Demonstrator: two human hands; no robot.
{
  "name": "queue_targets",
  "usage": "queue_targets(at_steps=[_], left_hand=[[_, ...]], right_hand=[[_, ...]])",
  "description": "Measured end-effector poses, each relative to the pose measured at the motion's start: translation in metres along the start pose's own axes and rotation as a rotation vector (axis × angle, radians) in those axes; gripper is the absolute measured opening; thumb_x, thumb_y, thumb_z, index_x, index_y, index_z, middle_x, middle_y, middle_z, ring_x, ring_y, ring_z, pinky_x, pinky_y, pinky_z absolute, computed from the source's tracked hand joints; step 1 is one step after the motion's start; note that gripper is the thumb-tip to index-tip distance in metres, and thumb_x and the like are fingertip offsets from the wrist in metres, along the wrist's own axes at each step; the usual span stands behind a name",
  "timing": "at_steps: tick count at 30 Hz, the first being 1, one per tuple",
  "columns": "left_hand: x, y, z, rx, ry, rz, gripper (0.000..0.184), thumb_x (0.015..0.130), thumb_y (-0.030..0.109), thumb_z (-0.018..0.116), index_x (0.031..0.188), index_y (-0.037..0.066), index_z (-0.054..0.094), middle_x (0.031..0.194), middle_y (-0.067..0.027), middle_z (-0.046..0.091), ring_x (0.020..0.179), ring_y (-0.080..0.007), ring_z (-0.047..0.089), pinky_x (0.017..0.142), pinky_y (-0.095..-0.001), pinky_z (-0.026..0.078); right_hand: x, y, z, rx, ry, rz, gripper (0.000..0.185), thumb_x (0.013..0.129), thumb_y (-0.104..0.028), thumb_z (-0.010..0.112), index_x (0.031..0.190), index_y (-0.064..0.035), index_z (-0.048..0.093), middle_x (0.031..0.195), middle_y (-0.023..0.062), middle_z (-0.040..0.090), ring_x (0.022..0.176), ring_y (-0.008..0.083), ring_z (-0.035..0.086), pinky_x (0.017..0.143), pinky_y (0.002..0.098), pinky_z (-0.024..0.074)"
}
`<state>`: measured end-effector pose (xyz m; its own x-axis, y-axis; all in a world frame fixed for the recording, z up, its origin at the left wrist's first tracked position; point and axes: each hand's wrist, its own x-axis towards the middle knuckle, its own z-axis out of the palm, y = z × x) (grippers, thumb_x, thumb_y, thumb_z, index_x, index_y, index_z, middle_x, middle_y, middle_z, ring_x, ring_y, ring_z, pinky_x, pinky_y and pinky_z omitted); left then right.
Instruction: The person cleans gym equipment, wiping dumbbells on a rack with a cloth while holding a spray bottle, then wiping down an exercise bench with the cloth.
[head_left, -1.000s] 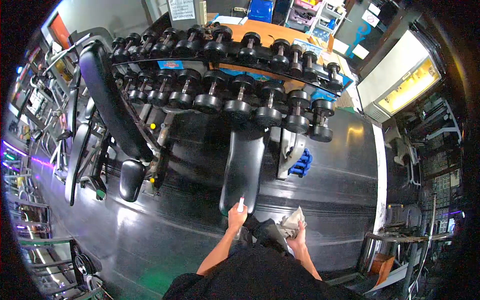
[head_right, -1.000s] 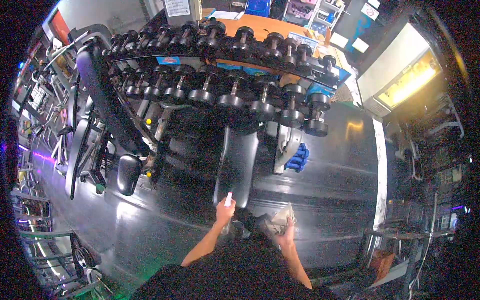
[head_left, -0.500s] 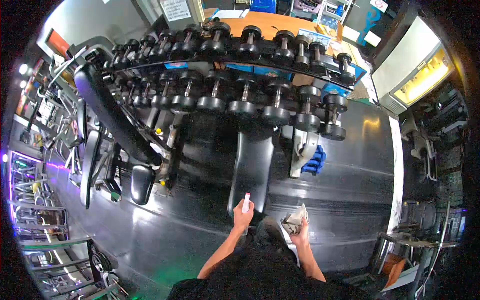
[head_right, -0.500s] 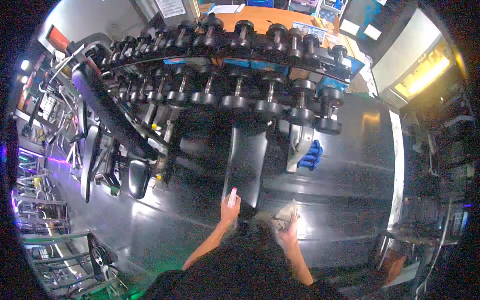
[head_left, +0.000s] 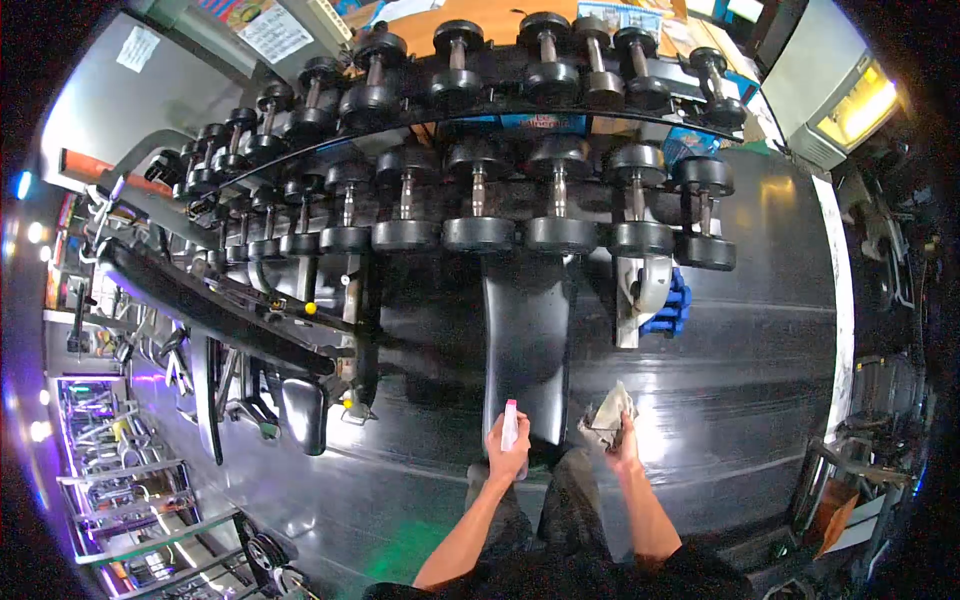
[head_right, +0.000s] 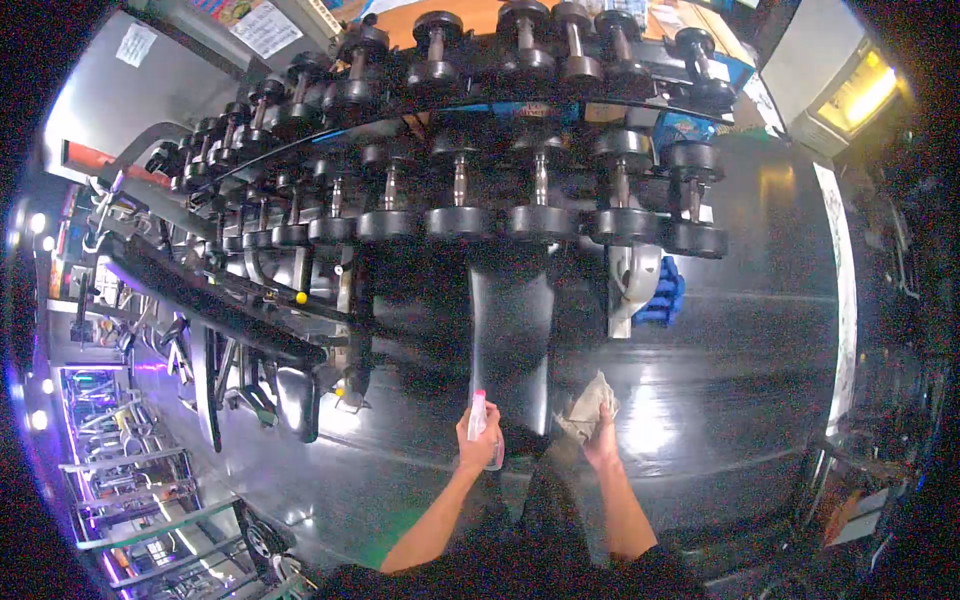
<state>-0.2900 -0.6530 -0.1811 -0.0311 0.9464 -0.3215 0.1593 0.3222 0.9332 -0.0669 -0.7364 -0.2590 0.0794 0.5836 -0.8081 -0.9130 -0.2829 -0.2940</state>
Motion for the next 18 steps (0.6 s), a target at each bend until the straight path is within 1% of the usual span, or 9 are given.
queue_targets(at_steps=[3, 6, 8, 9, 11, 13, 14, 15, 18], left_hand=[[0.019, -0.015, 0.005, -0.175, -0.033, -0.122, 0.010, 0.089, 0.009, 0.061, 0.096, 0.004, 0.056, 0.068, -0.0008, 0.056, 0.054, -0.0066, 0.053, 0.047, -0.0238, 0.044], [0.041, -0.022, 0.004, -0.079, -0.050, -0.127, 0.009, 0.088, 0.008, 0.061, 0.095, 0.004, 0.056, 0.068, -0.0001, 0.056, 0.053, -0.0066, 0.054, 0.047, -0.0230, 0.044], [0.060, -0.038, 0.005, -0.091, -0.053, -0.195, 0.008, 0.088, 0.007, 0.061, 0.093, 0.003, 0.056, 0.067, 0.0001, 0.056, 0.052, -0.0067, 0.054, 0.047, -0.0231, 0.044], [0.069, -0.048, 0.004, -0.092, -0.066, -0.151, 0.007, 0.088, 0.006, 0.061, 0.093, 0.003, 0.056, 0.067, 0.0002, 0.056, 0.053, -0.0066, 0.055, 0.047, -0.0230, 0.044], [0.086, -0.073, -0.002, -0.105, -0.085, -0.105, 0.006, 0.088, 0.007, 0.061, 0.092, 0.004, 0.057, 0.066, 0.0008, 0.056, 0.053, -0.0064, 0.054, 0.047, -0.0236, 0.044], [0.102, -0.084, -0.008, -0.051, -0.094, -0.083, 0.007, 0.088, 0.008, 0.061, 0.093, 0.004, 0.057, 0.066, -0.0003, 0.056, 0.053, -0.0072, 0.055, 0.047, -0.0243, 0.044], [0.109, -0.092, -0.013, 0.012, -0.109, -0.040, 0.008, 0.088, 0.009, 0.061, 0.093, 0.003, 0.057, 0.065, -0.0013, 0.056, 0.052, -0.0080, 0.055, 0.047, -0.0251, 0.044], [0.113, -0.110, -0.020, 0.066, -0.115, -0.025, 0.010, 0.089, 0.011, 0.061, 0.093, 0.003, 0.058, 0.064, -0.0040, 0.056, 0.051, -0.0101, 0.055, 0.047, -0.0265, 0.044], [0.121, -0.125, -0.037, 0.078, -0.110, -0.075, 0.010, 0.089, 0.012, 0.061, 0.094, 0.003, 0.058, 0.063, -0.0061, 0.057, 0.050, -0.0120, 0.056, 0.047, -0.0272, 0.044]], right_hand=[[0.042, -0.003, 0.007, -0.068, 0.002, 0.000, 0.057, 0.093, -0.045, 0.050, 0.135, -0.0071, 0.042, 0.127, 0.0098, 0.056, 0.115, 0.0268, 0.055, 0.101, 0.0427, 0.0429], [0.088, 0.001, 0.018, -0.161, -0.022, -0.068, 0.058, 0.093, -0.042, 0.052, 0.136, -0.0060, 0.038, 0.129, 0.0117, 0.052, 0.115, 0.0255, 0.053, 0.095, 0.0422, 0.0463], [0.126, 0.008, 0.022, -0.390, -0.008, -0.160, 0.056, 0.094, -0.038, 0.053, 0.137, -0.0051, 0.037, 0.126, 0.0106, 0.053, 0.112, 0.0229, 0.054, 0.094, 0.0412, 0.0462], [0.156, 0.017, 0.018, -0.403, 0.100, -0.170, 0.056, 0.094, -0.034, 0.056, 0.136, -0.0033, 0.037, 0.121, 0.0094, 0.055, 0.110, 0.0208, 0.054, 0.094, 0.0392, 0.0445], [0.192, 0.022, 0.052, -0.695, 0.089, -0.416, 0.045, 0.092, -0.030, 0.059, 0.124, 0.0002, 0.051, 0.110, 0.0077, 0.061, 0.099, 0.0158, 0.055, 0.090, 0.0303, 0.0428], [0.234, 0.024, 0.083, -1.084, 0.040, -0.619, 0.037, 0.093, -0.024, 0.057, 0.118, 0.0026, 0.055, 0.102, 0.0091, 0.063, 0.094, 0.0144, 0.056, 0.085, 0.0295, 0.0445], [0.241, 0.025, 0.121, -1.124, -0.039, -0.872, 0.033, 0.093, -0.020, 0.057, 0.116, 0.0030, 0.055, 0.098, 0.0107, 0.065, 0.093, 0.0123, 0.056, 0.082, 0.0297, 0.0451], [0.260, 0.026, 0.136, -1.213, -0.076, -0.726, 0.036, 0.089, -0.015, 0.060, 0.121, -0.0004, 0.054, 0.116, 0.0166, 0.062, 0.104, 0.0251, 0.060, 0.091, 0.0339, 0.0451], [0.309, 0.036, 0.218, -1.794, -0.187, -1.183, 0.034, 0.082, -0.010, 0.058, 0.116, -0.0137, 0.059, 0.122, 0.0087, 0.058, 0.111, 0.0291, 0.056, 0.095, 0.0380, 0.0457]])
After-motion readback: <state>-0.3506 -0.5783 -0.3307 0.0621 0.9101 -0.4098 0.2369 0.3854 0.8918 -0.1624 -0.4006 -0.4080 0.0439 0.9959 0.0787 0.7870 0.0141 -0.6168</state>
